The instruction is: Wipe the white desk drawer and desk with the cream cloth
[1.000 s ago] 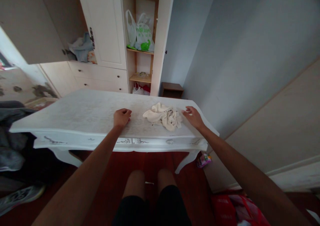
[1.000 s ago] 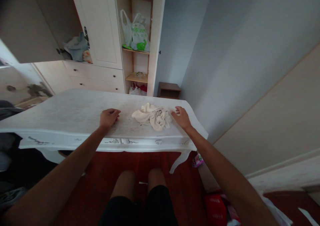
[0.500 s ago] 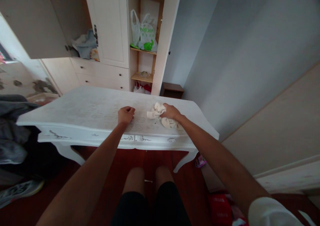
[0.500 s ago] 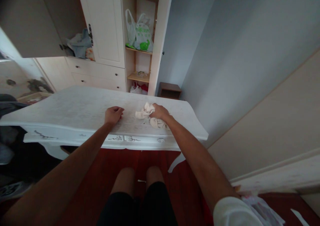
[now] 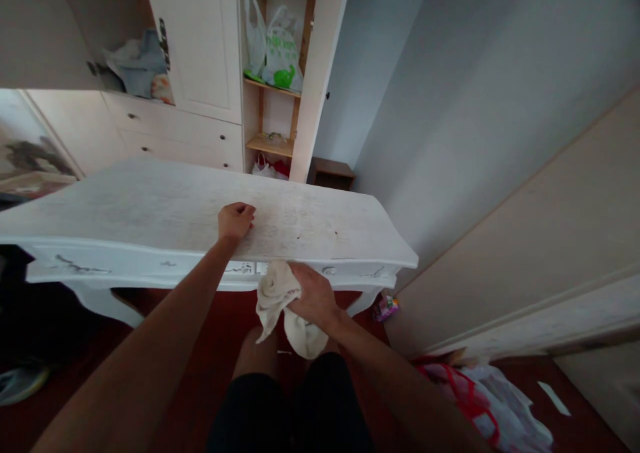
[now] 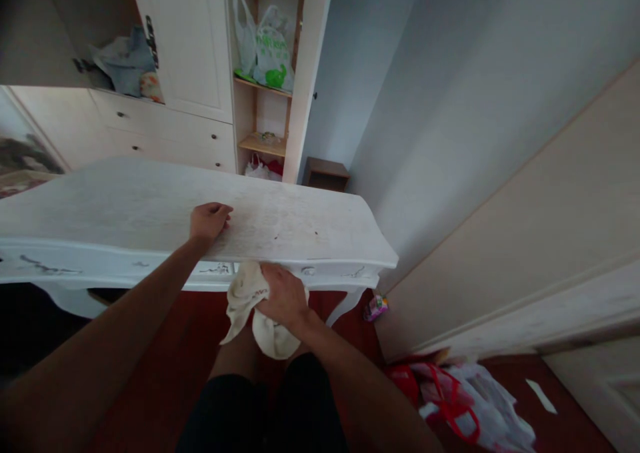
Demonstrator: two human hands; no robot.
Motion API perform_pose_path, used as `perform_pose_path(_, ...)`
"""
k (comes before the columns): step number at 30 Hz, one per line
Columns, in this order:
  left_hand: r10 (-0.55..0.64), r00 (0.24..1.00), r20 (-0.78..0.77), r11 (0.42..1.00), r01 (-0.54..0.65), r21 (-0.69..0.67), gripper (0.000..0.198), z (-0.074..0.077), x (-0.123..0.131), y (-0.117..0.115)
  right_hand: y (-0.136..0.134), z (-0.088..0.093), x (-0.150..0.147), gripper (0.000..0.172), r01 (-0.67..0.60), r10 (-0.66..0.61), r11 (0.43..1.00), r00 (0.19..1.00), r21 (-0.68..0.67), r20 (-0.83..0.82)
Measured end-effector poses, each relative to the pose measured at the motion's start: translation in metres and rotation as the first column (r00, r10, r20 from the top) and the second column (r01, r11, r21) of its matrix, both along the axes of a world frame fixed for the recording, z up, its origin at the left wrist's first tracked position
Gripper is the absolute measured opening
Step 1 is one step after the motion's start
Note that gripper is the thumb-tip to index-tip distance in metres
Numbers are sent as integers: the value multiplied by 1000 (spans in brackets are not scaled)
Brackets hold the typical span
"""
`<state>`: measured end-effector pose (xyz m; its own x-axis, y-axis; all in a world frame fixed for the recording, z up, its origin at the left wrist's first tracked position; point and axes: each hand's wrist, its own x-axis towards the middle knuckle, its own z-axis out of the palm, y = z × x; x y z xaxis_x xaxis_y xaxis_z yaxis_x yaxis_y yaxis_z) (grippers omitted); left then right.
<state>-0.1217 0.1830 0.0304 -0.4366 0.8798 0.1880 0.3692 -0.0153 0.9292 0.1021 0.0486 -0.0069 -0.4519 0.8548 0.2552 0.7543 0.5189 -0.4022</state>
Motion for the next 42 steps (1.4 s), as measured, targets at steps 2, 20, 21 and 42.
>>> perform_pose_path(2,8,1000,12,1000,-8,0,19,1,0,-1,4,-14,-11,54,57,-62,998,986,35,155)
perform_pose_path(20,9,990,138,1000,-11,14,15,6,4,-9,13,-70,79,59,84,-147,983,891,162,429)
perform_pose_path(21,12,992,129,1000,-14,12,16,5,4,-8,12,-71,90,59,93,-162,980,885,175,437)
perform_pose_path(42,78,996,51,997,-79,16,16,1,6,-1,7,-83,77,38,721,-554,691,576,55,-601)
